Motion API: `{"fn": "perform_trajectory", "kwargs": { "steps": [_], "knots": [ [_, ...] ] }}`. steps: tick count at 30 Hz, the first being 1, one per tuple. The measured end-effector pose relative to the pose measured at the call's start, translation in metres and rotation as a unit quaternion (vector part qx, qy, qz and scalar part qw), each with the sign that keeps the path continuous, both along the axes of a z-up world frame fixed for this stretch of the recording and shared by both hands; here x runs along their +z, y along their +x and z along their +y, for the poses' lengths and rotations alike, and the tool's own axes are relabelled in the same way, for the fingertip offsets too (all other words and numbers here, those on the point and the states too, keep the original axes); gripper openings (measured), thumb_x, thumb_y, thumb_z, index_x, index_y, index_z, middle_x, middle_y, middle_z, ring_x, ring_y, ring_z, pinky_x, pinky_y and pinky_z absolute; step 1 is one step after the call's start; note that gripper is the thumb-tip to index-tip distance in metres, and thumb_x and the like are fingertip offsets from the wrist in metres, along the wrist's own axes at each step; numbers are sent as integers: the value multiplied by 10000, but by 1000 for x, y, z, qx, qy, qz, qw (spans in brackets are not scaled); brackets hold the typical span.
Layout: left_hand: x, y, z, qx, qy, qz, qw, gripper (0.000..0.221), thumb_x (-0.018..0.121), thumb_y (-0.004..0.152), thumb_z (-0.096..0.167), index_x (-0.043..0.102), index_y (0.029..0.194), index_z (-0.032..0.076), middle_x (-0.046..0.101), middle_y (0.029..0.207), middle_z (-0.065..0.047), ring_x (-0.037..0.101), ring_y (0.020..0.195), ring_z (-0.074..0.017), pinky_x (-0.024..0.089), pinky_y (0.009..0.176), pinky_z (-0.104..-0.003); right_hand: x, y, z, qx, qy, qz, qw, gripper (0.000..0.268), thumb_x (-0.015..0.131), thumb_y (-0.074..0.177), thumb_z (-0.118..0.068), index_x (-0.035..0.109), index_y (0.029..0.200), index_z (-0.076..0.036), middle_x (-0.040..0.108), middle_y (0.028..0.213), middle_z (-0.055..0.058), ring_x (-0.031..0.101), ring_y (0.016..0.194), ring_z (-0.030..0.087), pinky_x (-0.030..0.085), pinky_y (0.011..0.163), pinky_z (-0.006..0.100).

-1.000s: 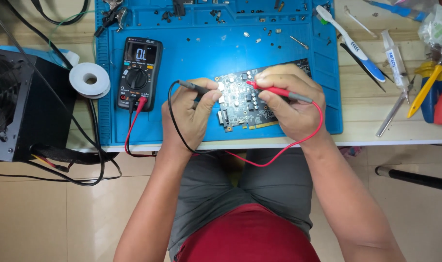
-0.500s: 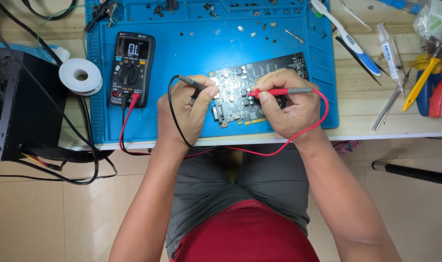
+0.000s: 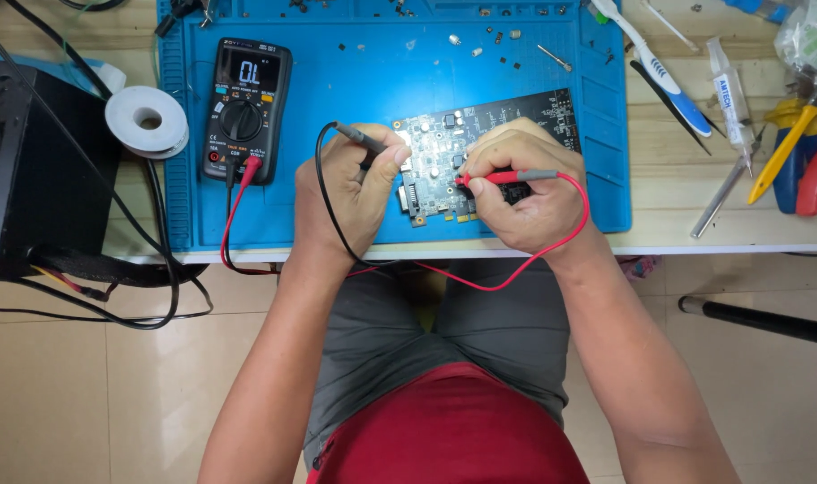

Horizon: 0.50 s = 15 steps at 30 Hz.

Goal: Using a digital multimeter to test components on a graphics card PCB for diagnostic purposes.

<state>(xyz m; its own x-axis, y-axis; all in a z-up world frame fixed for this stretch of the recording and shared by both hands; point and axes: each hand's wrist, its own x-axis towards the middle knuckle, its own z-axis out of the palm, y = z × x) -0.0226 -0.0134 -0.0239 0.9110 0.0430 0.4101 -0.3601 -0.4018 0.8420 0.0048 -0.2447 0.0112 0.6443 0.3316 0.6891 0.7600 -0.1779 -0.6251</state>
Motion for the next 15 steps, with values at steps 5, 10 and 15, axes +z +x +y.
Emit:
{"fn": "perform_trajectory", "kwargs": {
  "steps": [5, 10, 15],
  "knots": [
    [0, 0, 1, -5, -2, 1, 1000, 172, 730, 1127, 296, 793, 1095, 139, 801, 1005, -113, 778, 907, -387, 625, 777, -463, -2, 1, -2, 2, -13, 1, 1000, 163, 775, 1015, -6, 718, 863, -7, 787, 863, 163, 764, 826, 406, 620, 806, 449],
    [2, 0, 0, -9, -2, -5, 1000, 167, 731, 1124, 283, 787, 1081, 132, 801, 995, -118, 777, 900, -393, 623, 776, -469, -3, 1, -2, 4, -21, 9, 1000, 147, 774, 1009, 9, 726, 870, 0, 786, 868, 167, 766, 835, 409, 623, 806, 459],
    [-3, 3, 0, -2, 4, 1, 1000, 144, 736, 1116, 284, 793, 1086, 156, 805, 1016, -82, 785, 930, -366, 631, 806, -445, -7, 3, -5, 4, -33, 3, 999, 139, 765, 1019, 1, 728, 886, -10, 788, 880, 155, 768, 842, 399, 617, 816, 446]
  ]
}}
